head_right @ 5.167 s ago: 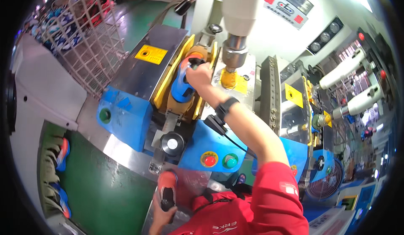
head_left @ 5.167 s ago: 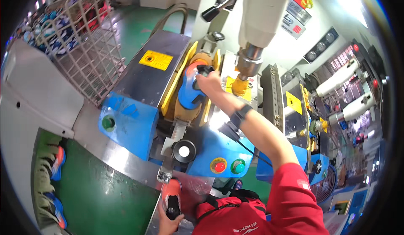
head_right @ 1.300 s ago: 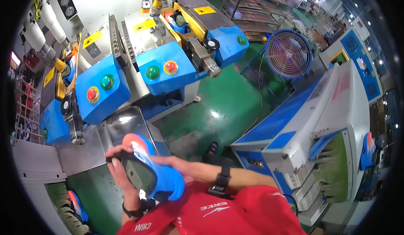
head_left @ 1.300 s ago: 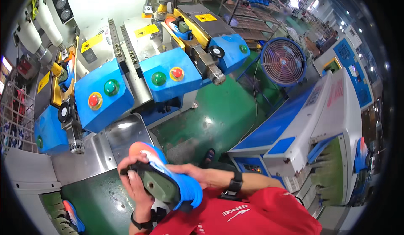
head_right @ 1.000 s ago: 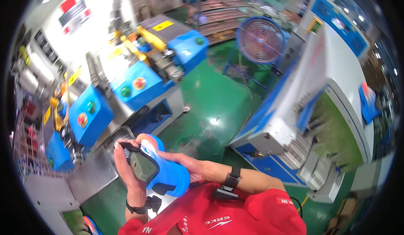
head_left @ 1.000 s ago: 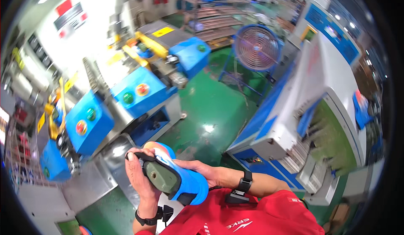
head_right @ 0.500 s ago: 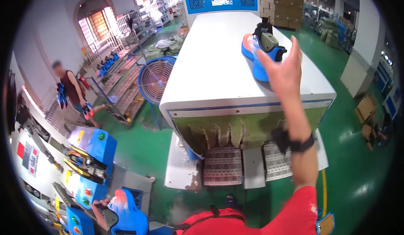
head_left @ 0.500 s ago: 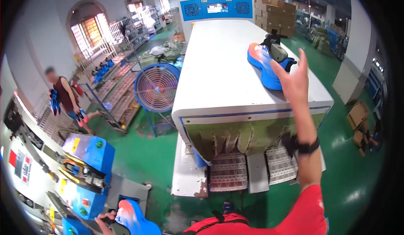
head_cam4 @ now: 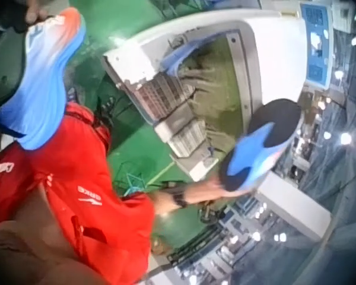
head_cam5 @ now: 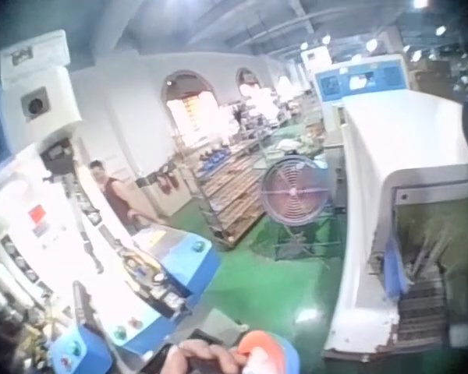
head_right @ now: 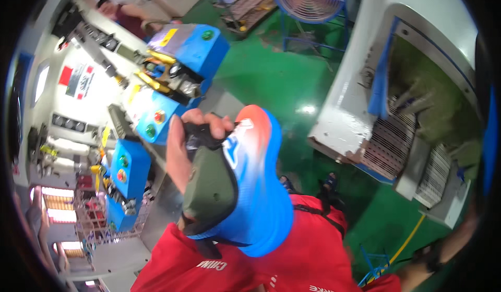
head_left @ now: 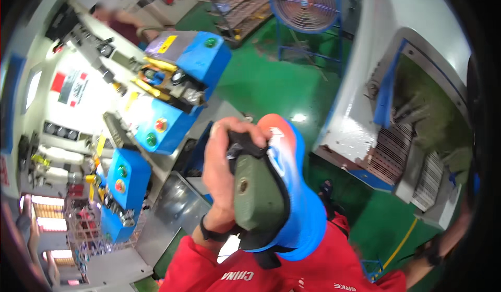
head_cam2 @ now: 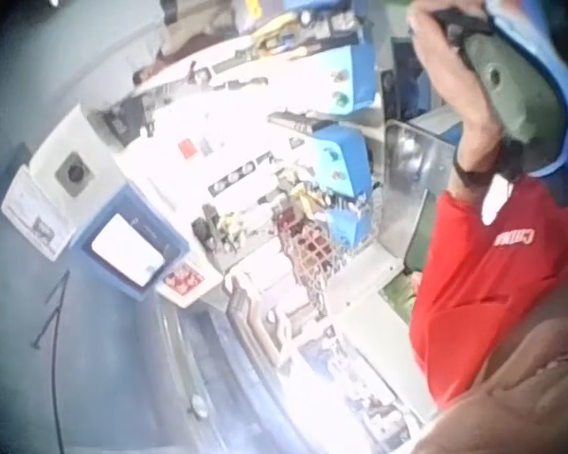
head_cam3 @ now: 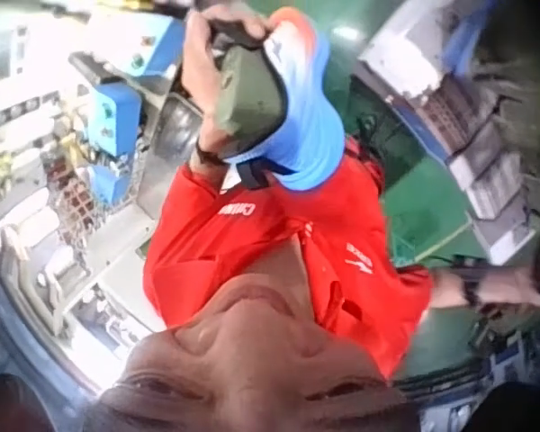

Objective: Operating shoe-lasting machinery on a production line.

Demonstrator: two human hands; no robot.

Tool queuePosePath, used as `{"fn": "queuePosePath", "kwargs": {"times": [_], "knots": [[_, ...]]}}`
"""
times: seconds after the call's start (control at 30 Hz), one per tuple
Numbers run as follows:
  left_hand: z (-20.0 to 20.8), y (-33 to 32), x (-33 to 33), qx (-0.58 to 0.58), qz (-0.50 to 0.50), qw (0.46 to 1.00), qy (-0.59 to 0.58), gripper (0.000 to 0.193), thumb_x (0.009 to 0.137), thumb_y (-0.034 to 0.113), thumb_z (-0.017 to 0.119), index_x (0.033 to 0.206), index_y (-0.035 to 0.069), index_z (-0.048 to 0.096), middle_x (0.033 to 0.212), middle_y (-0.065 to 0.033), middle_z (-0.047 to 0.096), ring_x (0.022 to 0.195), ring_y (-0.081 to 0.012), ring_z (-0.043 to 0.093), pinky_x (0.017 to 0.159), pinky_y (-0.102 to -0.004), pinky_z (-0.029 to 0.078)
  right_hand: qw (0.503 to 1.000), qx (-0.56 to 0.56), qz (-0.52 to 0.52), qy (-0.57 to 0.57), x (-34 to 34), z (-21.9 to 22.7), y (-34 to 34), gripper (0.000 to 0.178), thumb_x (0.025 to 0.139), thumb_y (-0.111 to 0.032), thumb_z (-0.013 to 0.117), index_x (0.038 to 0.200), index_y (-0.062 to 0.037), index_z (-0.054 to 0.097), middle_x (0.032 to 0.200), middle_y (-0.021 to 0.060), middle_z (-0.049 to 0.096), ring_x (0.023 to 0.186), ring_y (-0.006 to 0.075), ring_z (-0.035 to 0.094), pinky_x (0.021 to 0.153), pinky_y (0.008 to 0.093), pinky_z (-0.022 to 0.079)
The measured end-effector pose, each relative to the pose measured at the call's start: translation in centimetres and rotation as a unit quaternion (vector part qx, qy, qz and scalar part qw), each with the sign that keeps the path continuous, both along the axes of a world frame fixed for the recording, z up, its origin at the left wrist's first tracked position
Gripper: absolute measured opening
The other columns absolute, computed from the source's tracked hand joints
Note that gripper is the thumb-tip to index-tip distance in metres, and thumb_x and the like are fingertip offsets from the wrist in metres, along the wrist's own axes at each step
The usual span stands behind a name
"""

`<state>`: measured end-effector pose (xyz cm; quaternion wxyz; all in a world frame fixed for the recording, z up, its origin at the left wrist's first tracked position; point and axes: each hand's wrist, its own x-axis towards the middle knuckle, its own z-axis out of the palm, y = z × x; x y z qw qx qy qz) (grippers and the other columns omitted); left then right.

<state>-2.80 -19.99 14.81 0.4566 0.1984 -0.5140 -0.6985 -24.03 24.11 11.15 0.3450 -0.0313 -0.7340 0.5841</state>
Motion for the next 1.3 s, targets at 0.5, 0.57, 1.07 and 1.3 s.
{"fn": "queuePosePath", "kwargs": {"times": [0.5, 0.57, 1.07, 1.3], "knots": [[-0.6, 6.9, -10.3, 0.004, -0.405, 0.909, 0.100, 0.039, 0.075, 0.025, 0.071, 0.093, 0.011, 0.040, 0.068, -0.0032, 0.052, 0.076, -0.0206, 0.053, 0.108, -0.0393, 0.032, 0.982, 0.165, -0.071, -0.052, -3.7, -12.1, 0.4, 0.063, 0.074, -0.014, 0.081, 0.130, -0.0004, 0.057, 0.118, 0.0196, 0.067, 0.106, 0.0265, 0.067, 0.092, 0.0341, 0.051], [-1.2, 9.2, -12.8, -0.039, -0.459, 0.887, 0.038, 0.037, 0.074, 0.022, 0.070, 0.093, 0.011, 0.040, 0.072, -0.0055, 0.055, 0.078, -0.0208, 0.054, 0.106, -0.0400, 0.031, 0.992, 0.124, -0.002, -0.016, -5.4, -11.7, 1.5, 0.069, 0.074, -0.016, 0.082, 0.135, -0.0025, 0.053, 0.118, 0.0204, 0.067, 0.106, 0.0287, 0.067, 0.091, 0.0355, 0.052], [-7.8, 15.6, -26.2, -0.310, -0.382, 0.821, -0.290, 0.072, 0.078, 0.013, 0.073, 0.142, 0.001, 0.041, 0.140, -0.0152, 0.048, 0.122, -0.0250, 0.053, 0.108, -0.0364, 0.037, 0.953, -0.014, 0.276, 0.123, 0.3, -8.0, -6.8, 0.018, 0.072, 0.007, 0.066, 0.090, 0.0029, 0.065, 0.081, 0.0125, 0.069, 0.071, 0.0260, 0.069, 0.070, 0.0368, 0.060], [-9.7, 14.1, -3.3, -0.132, -0.261, 0.913, -0.284, 0.046, 0.087, 0.013, 0.069, 0.128, 0.003, 0.052, 0.129, -0.0068, 0.059, 0.115, -0.0165, 0.057, 0.100, -0.0349, 0.043, 0.692, -0.056, 0.720, -0.007, 4.3, 1.2, -20.6, 0.022, 0.079, -0.001, 0.067, 0.100, 0.0043, 0.066, 0.089, 0.0134, 0.069, 0.077, 0.0227, 0.068, 0.066, 0.0303, 0.054]]}}
